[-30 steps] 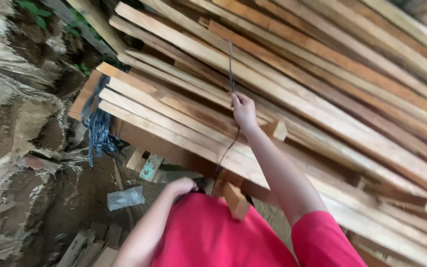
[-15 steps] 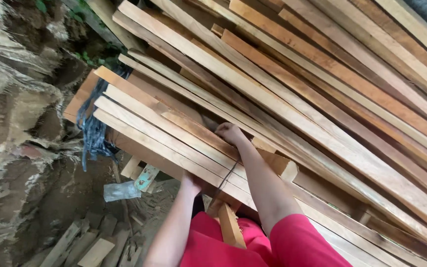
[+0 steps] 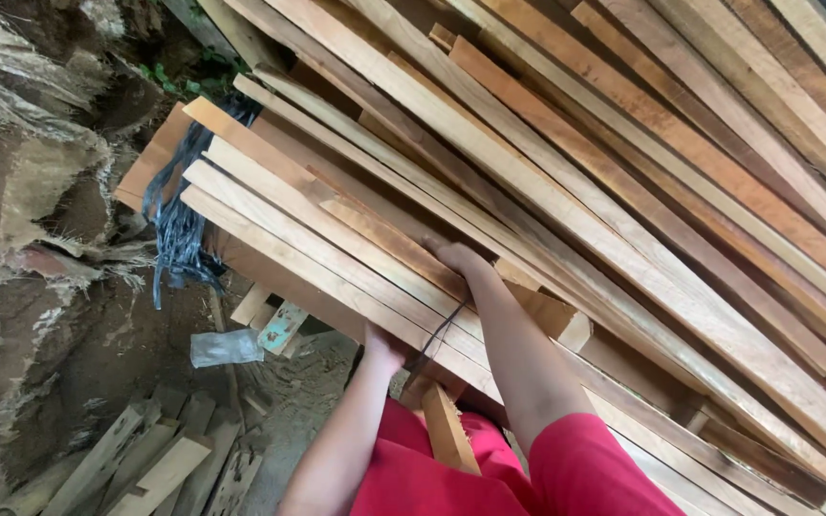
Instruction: Bundling multiple wooden planks together using plastic cable ties.
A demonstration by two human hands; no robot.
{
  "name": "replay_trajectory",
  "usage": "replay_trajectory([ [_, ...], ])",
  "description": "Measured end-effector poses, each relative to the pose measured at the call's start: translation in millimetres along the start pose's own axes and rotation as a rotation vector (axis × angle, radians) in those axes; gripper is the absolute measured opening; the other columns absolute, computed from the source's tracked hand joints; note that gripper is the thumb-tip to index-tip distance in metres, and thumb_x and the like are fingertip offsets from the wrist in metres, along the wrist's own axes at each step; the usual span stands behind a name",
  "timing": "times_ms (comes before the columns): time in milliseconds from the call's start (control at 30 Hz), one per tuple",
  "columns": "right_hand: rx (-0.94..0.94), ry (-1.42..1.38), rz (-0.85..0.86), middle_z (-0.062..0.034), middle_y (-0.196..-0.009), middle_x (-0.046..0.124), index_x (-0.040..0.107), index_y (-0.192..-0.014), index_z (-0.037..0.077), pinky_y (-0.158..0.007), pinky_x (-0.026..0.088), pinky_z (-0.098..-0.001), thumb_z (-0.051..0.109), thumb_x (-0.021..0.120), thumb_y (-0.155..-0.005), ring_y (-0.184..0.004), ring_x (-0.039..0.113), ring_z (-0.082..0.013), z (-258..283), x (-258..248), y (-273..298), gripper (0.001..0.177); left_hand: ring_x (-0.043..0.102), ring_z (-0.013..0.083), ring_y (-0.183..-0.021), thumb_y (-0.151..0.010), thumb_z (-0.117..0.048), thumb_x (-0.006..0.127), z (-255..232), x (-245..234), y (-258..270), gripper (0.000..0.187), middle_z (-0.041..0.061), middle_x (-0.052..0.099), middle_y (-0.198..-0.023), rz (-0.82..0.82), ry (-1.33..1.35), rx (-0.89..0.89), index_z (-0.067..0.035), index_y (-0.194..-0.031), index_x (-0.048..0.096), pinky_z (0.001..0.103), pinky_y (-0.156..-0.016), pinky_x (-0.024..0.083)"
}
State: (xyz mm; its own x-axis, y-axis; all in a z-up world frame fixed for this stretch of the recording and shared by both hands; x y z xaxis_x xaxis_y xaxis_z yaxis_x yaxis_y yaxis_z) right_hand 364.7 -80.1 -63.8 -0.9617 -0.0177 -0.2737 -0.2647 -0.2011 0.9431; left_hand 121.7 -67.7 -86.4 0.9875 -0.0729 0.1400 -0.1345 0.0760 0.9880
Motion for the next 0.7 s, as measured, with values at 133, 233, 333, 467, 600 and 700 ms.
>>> replay_trajectory([
  [133,0.046,-0.047,-0.133,-0.0125,-0.152,0.054,0.063,-0.141,0.006,-0.125,0.027,-0.0465,0.079,0.053,-0.082,-0.147,0.042,-0.0272,-19,-7,2,0.095,0.039,0.0380,-0.147,-0.099,-0.017,0.040,29,-36,-9,0.056,0.023,0.045,-0.155,0.026,0.070,-0.035,0.000,-0.152,0.043,0.052,-0.126,0.029],
  [233,0.033,-0.186,-0.209,0.0000,-0.138,0.067,0.076,-0.120,0.028,-0.122,0.034,-0.0424,0.078,0.046,-0.087,-0.141,0.050,-0.0196,-43,0,6,0.067,0.058,0.0365,-0.116,-0.098,0.001,0.037,26,-48,-31,0.039,0.027,0.058,-0.136,0.284,0.107,0.228,0.012,-0.130,0.055,0.040,-0.101,0.049],
  [333,-0.180,-0.152,-0.438,-0.0052,-0.125,0.073,0.071,-0.129,0.034,-0.107,0.051,-0.0464,0.067,0.042,-0.100,-0.125,0.063,-0.0254,-37,3,45,0.054,0.069,0.0391,-0.113,-0.094,-0.015,0.060,-12,-59,6,0.035,0.025,0.071,-0.119,-0.096,-0.557,0.529,0.002,-0.122,0.071,0.045,-0.093,0.059],
  [467,-0.523,-0.062,-0.767,-0.0120,-0.113,0.072,0.067,-0.125,0.019,-0.097,0.055,-0.0442,0.026,0.046,-0.097,-0.113,0.067,-0.0287,-39,9,111,0.036,0.069,0.0265,-0.112,-0.088,-0.040,0.076,-38,-83,-14,0.031,0.006,0.078,-0.110,-0.250,-1.032,0.793,-0.020,-0.112,0.081,0.037,-0.095,0.057],
  [600,-0.868,-0.105,-0.787,-0.0182,-0.155,0.050,0.057,-0.146,0.006,-0.118,0.033,-0.0580,0.004,0.042,-0.085,-0.142,0.044,-0.0409,-43,26,199,0.063,0.074,0.0280,-0.097,-0.088,-0.031,0.079,-55,-54,58,0.020,0.008,0.080,-0.095,-0.144,-1.069,1.229,-0.020,-0.104,0.083,0.038,-0.083,0.061],
  [700,-0.896,-0.012,-0.875,-0.0155,-0.160,0.046,0.061,-0.141,0.004,-0.119,0.032,-0.0545,-0.008,0.038,-0.081,-0.145,0.042,-0.0400,-65,41,169,0.066,0.075,0.0282,-0.097,-0.091,-0.016,0.075,-59,-40,100,0.019,0.014,0.079,-0.100,-0.059,-0.991,1.238,-0.013,-0.108,0.082,0.036,-0.080,0.061],
])
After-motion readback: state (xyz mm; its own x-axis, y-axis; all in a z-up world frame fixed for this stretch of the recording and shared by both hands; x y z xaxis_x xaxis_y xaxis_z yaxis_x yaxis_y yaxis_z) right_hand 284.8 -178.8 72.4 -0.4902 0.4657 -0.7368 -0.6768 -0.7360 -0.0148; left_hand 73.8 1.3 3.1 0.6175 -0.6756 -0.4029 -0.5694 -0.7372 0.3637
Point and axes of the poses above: each hand's wrist, its own y-axis away from the middle knuckle, its own x-axis out of the palm, z = x × y, the point moved 10 cm from there along -y, towards the middle knuckle
